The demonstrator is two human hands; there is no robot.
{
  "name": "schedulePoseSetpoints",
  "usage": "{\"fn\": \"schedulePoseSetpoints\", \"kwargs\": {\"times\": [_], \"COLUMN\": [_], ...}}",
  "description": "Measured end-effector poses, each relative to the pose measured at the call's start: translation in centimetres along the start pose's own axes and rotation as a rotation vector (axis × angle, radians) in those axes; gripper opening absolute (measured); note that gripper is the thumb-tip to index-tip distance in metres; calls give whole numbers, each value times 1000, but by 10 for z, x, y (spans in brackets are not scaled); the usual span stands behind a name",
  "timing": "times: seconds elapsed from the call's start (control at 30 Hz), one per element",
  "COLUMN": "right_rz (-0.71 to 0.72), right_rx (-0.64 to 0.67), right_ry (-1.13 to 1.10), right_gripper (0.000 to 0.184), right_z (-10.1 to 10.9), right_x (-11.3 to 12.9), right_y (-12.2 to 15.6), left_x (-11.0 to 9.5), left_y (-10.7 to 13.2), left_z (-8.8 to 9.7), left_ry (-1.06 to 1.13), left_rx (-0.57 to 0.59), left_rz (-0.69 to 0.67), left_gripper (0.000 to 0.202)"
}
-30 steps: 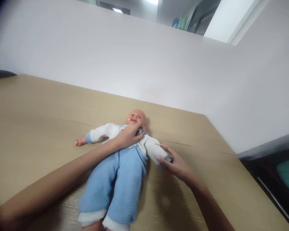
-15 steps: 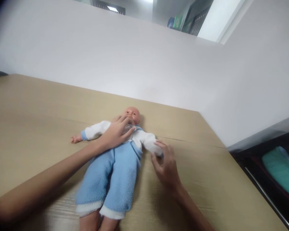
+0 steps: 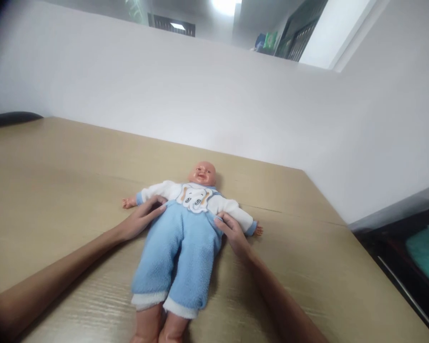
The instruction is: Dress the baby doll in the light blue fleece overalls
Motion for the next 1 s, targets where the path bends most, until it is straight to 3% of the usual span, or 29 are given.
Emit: {"fn": "schedulePoseSetpoints", "kwargs": {"times": [0.13,0.3,0.4,0.57,0.67,1.0], "right_rz": [-10,-10,23,95,141,152], "right_rx": [-149,-239,-214,-161,-161,-152], "right_ry": [-129,-109,-25,125,174,181], "right_gripper": [37,40,36,32,31,39], "right_z": [-5,-2,1,0,-2,-3], "right_x": [-12,-22,-19,-6,-1,-4], "right_y": [-2,-5,-4,4,8,3], "left_x": [-1,8,6,-5,-4,9], "left_y": [-2,-5,-7,-11,-9,-9], "left_z": [1,-2,-4,-1,2,-4], "left_ry": [153,310,270,75,47,121], "left_rx": [14,-102,-110,8,40,-48], "left_rz": [83,187,184,52,41,144], "left_gripper": [33,36,37,39,40,40]}}
Point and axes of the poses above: each hand's wrist, its own y-axis away from the middle knuckle, its own z-axis out of the back of the hand, x = y × z, the point moved 5 cm from there along -y, towards the middle knuckle, and after that the axes turned 14 degrees about -x, right-handed, at the moved point
